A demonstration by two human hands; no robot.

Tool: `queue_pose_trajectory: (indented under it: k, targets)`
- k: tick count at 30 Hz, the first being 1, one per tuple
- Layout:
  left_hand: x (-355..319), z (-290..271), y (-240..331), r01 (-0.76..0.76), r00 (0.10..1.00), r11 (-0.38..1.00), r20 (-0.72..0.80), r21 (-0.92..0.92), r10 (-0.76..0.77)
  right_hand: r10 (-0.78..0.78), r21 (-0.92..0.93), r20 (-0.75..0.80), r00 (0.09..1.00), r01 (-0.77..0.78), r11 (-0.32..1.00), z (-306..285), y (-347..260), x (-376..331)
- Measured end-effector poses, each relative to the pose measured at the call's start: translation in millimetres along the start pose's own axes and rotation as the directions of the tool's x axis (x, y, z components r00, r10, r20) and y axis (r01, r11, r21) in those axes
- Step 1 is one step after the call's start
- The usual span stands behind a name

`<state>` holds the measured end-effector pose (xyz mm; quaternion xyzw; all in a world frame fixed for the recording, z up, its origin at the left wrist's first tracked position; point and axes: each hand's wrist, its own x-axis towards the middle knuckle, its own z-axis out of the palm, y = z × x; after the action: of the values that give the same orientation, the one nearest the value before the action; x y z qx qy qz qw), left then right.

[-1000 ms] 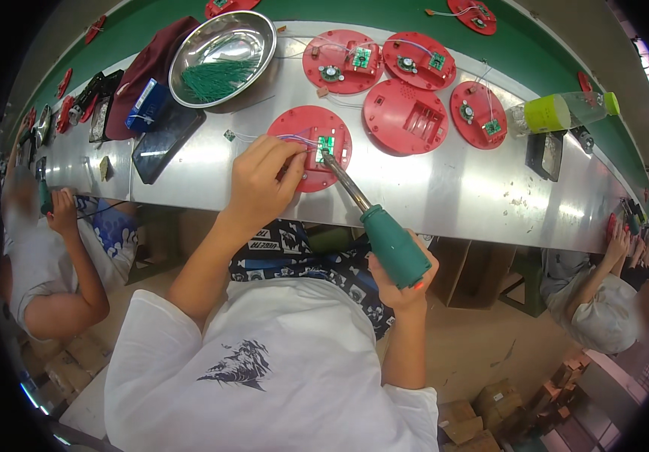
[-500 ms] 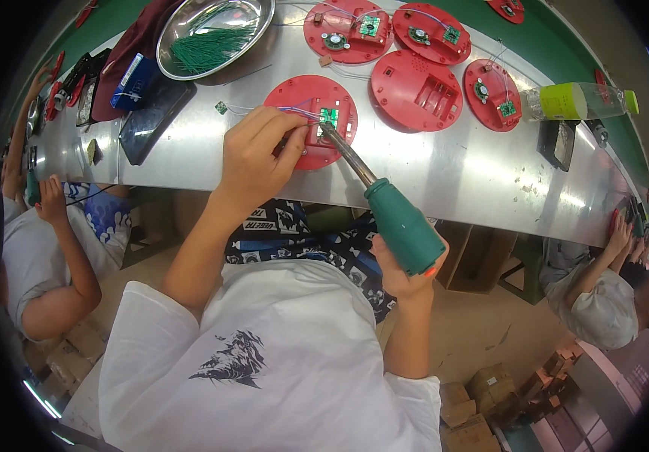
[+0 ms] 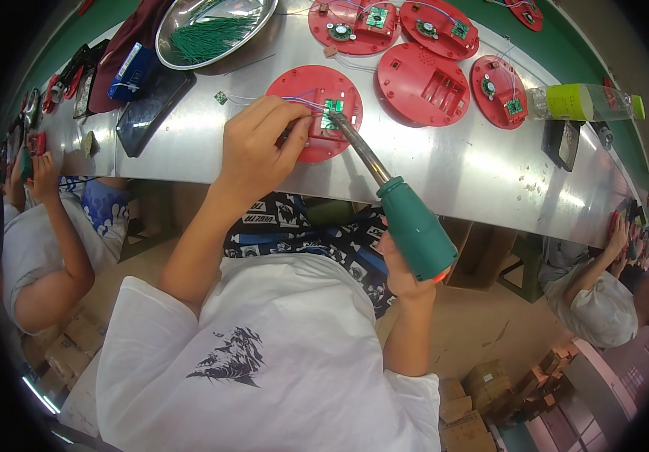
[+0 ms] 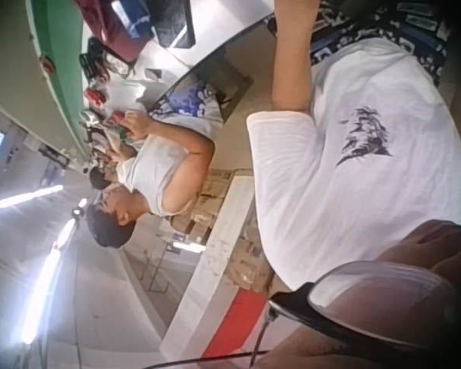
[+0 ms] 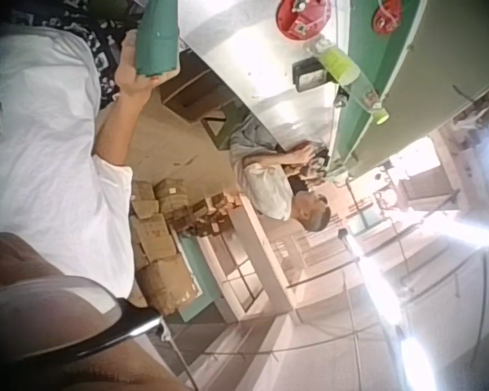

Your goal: Soldering electronic components onto small PCBs housed in red plastic casings on an assembly line.

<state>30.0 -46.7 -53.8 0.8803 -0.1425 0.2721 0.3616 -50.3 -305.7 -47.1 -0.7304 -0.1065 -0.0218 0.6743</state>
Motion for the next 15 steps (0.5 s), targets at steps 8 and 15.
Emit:
queue_pose_trajectory:
  k: [8,15]
  targets:
    - [-1.0,0.5,1.8,-0.011,1.0,1.0,0.004,0.012,0.011,0.005,-0.048,0.041,0.999,-0.003,0.999,-5.9,-0.4,-2.3]
    - [-3.8,4.1,-3.8,-0.086,0.995,0.996,-0.042,0.038,0.088,0.022,-0.008,0.047,0.999,-0.022,1.0,-6.7,0.0,-3.0]
